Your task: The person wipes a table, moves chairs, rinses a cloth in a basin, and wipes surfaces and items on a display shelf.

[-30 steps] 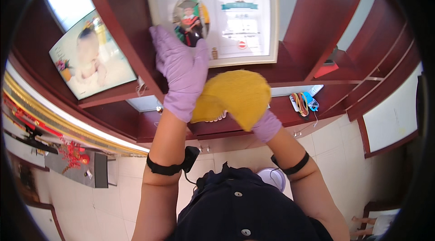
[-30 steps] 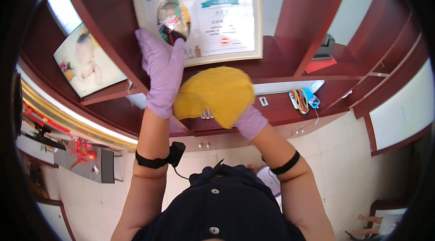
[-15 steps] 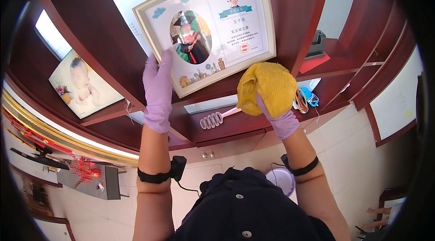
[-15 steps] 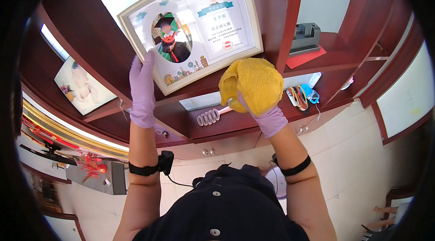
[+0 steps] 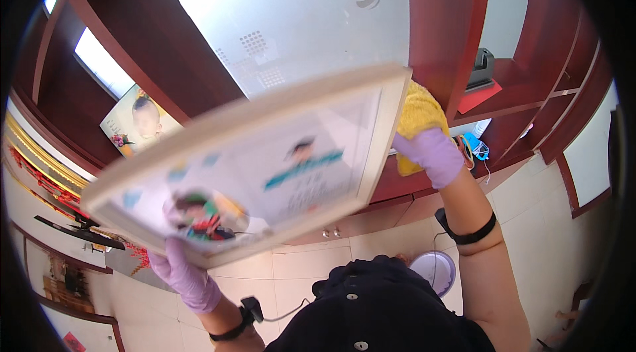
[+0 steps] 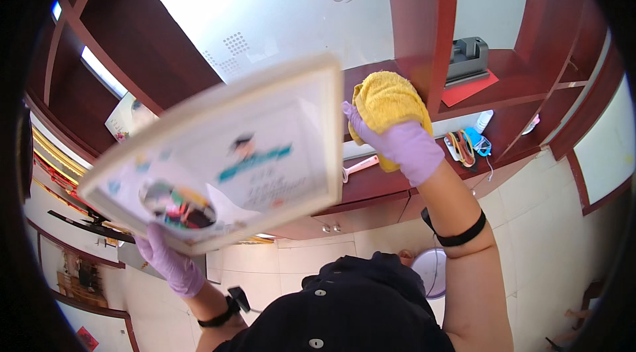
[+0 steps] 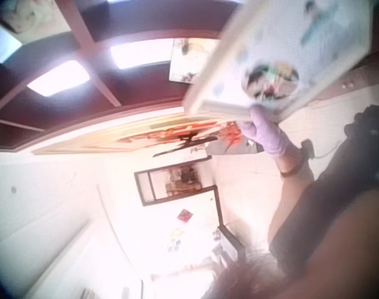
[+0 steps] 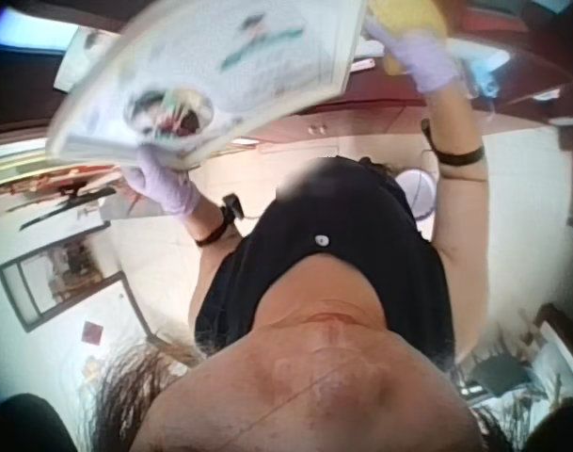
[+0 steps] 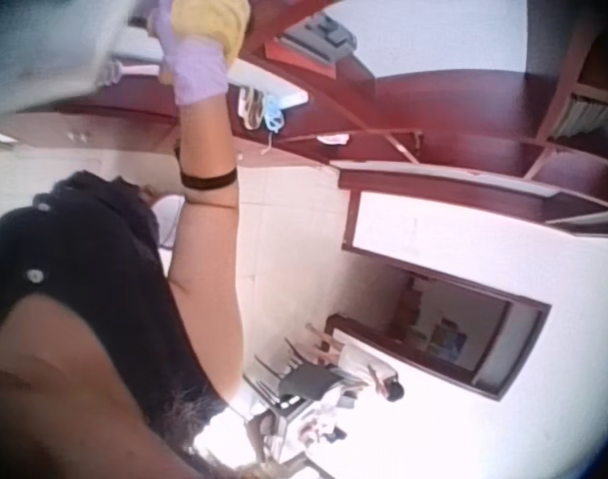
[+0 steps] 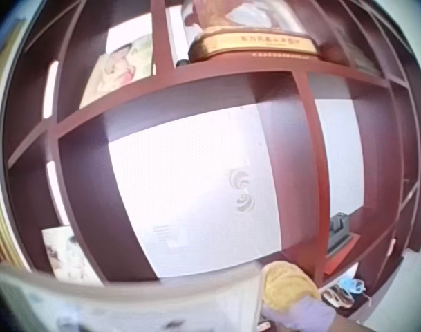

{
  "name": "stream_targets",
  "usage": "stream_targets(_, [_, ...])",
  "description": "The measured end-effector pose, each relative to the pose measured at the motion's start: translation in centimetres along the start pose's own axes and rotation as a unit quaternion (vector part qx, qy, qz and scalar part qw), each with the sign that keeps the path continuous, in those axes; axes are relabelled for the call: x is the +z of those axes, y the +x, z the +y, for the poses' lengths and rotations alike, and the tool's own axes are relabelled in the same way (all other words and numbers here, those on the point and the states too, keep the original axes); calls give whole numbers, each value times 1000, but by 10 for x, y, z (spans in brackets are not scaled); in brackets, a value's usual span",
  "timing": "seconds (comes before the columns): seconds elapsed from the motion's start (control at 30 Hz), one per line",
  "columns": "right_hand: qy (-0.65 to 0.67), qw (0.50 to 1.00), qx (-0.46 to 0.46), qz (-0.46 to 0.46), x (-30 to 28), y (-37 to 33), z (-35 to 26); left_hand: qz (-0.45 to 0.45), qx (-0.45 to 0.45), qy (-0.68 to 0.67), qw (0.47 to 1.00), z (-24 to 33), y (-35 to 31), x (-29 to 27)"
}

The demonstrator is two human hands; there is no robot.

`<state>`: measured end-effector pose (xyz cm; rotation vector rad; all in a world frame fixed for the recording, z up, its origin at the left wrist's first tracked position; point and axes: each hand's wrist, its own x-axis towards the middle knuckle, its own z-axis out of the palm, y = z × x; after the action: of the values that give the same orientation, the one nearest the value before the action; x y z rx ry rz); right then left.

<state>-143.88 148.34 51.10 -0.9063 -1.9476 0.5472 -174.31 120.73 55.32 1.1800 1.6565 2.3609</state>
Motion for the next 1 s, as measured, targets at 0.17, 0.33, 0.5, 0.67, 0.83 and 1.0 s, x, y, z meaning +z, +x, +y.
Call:
stream_targets(0.17, [-149,964,25,-220,58,70,-32,99,-92,-65,989,-22,-14,-77])
stream_targets(0.33, [-101,937,-258,-213,92,38,-81,148,-96,-152,972,-48,-18,-118])
stream_targets(0.5, [137,937,52,-317,42,43,-33,171,-105,-162,966,-56,-27,-152])
stream_targets(0.67, [26,962,-2,-272,84,77,-41,157,-92,-110,977,-48,-38,-146])
stream_targets(0.83, [-129,939,-180,-263,154,85,-94,185,-136,-98,968,-36,-20,-103])
stream_targets(1.0, [-180,915,-200,-301,82,83,-77,35,-169,-120,978,-22,1,-27])
